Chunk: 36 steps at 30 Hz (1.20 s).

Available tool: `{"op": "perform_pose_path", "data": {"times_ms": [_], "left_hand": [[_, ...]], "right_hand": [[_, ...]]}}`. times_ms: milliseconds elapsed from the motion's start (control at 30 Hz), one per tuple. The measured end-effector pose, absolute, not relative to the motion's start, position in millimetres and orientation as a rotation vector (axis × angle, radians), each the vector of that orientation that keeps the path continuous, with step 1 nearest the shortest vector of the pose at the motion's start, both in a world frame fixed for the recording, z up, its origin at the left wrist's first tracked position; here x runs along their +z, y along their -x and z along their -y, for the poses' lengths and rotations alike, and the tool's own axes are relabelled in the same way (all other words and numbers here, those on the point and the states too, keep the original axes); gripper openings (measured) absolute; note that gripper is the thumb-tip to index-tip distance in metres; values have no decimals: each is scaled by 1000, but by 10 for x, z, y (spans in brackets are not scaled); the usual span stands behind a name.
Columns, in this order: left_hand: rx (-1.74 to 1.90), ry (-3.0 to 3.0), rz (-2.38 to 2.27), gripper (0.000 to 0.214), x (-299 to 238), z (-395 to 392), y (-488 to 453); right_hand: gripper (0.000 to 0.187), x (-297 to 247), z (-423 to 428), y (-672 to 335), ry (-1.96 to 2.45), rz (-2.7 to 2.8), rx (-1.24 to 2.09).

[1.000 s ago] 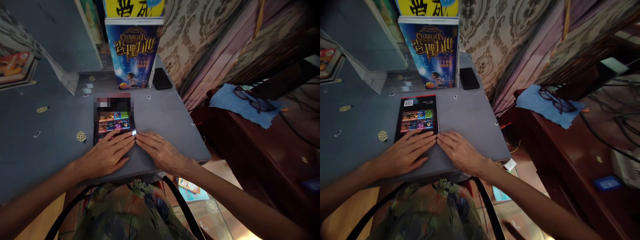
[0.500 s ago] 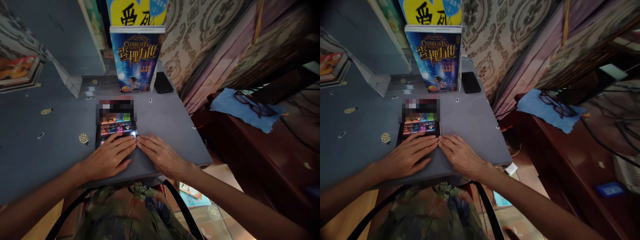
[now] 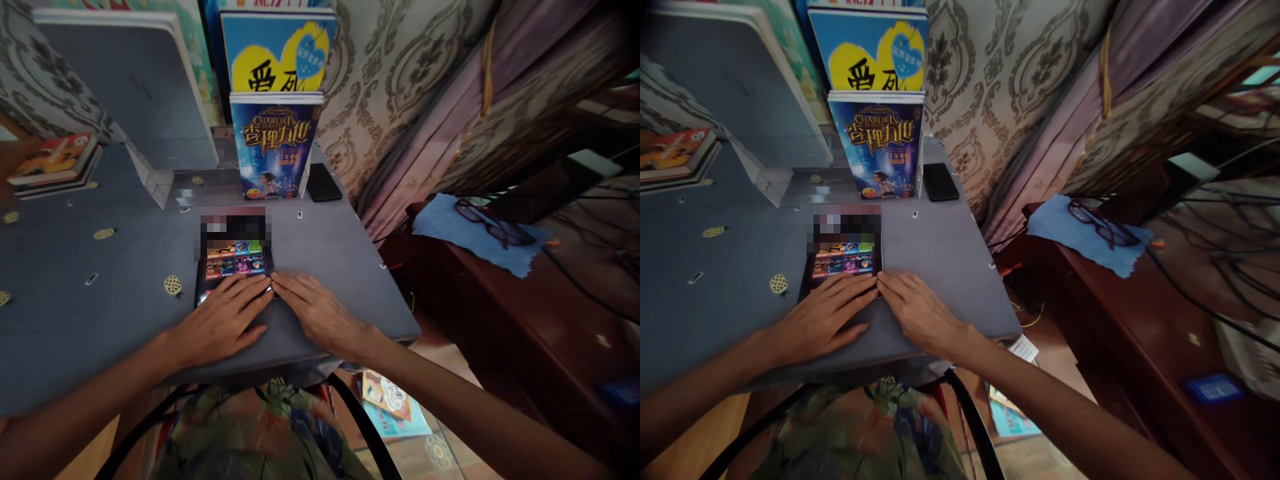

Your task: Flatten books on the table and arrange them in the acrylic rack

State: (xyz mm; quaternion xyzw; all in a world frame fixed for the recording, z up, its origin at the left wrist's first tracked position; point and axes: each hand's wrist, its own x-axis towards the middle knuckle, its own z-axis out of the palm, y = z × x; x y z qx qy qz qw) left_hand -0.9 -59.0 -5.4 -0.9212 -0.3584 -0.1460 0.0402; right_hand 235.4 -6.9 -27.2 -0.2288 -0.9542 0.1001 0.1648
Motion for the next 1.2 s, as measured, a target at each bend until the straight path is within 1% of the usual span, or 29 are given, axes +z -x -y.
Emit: {"op": "perform_pose_path", "data": {"times_ms": [167, 367, 500, 767, 900, 1067, 1200], "left_hand": [[-485, 2850, 1127, 44, -75, 591, 4], [-503, 2815, 1096, 41, -79, 607, 7], [-490, 2821, 1082, 38, -65, 606, 0], [-480, 2853, 1093, 39, -61, 592, -11], [-454, 2861, 1028, 38, -56, 597, -15], [-454, 2883, 1008, 36, -58, 599, -21], [-480, 2891, 1011, 37, -70, 603, -26]], "right_hand": [[69, -303, 47, -2366, 641, 2715, 364], [60, -234, -39, -2323, 665, 2668, 422], [60, -209, -91, -2263, 668, 2673, 400], [60, -323, -143, -2252, 616, 2636, 397], [57, -343, -120, -2276, 623, 2613, 383], [63, -343, -66, -2307, 650, 2654, 369], [64, -324, -16, -2331, 648, 2672, 346]]}}
